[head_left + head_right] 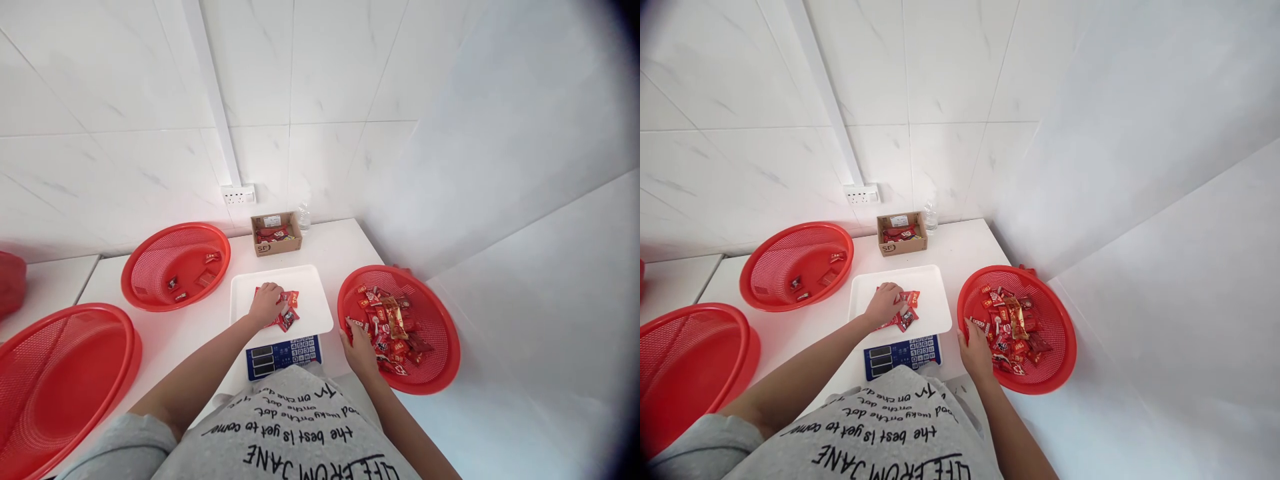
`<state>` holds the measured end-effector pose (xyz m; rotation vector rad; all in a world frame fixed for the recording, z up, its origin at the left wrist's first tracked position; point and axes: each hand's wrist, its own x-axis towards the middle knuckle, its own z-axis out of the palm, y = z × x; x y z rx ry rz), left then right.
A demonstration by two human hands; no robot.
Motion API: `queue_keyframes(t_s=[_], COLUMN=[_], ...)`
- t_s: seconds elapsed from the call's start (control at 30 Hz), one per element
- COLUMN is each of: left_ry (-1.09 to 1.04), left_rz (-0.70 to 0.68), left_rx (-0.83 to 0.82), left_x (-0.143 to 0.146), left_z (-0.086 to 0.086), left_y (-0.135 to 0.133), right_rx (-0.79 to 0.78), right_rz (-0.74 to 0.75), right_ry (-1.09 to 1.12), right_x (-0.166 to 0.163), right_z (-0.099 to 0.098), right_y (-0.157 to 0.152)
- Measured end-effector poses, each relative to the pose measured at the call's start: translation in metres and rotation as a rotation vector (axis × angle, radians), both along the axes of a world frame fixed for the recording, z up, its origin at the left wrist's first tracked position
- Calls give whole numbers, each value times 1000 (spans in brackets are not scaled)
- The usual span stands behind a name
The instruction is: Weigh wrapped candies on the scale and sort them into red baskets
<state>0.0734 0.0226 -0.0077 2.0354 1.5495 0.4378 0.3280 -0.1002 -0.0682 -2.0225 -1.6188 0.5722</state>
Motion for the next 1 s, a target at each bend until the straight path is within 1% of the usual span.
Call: queue_keyframes(t_s=[0.13, 0.27, 0.33, 0.43, 0.5, 0.6, 0.73, 0.93, 1.0], left_ry=[-133, -249, -250, -184, -140, -109, -90, -96, -91], left_rz=[202, 336, 392, 442, 433, 376, 257, 113, 7], left_rx=[-41, -110, -125, -156, -186, -211, -206, -181, -123], left_x=[-9, -24, -32, -37, -36, -27, -14, 5, 11], left_z=[6, 12, 13, 10, 5, 0, 0, 2, 2], left_y=[4, 8, 8, 5, 2, -2, -4, -4, -4], right_rx=[-34, -68, -75, -62, -41, -33, -43, -27, -31], right_rz=[2, -1, -1, -2, 0, 1, -3, -12, -6], right_ry=[6, 12, 11, 7, 6, 6, 10, 10, 8], right_x=[-1, -2, -2, -1, 0, 0, 0, 0, 0], right_z=[3, 6, 5, 2, 1, 0, 1, -1, -1], right_y=[0, 0, 1, 0, 0, 0, -1, -1, -1])
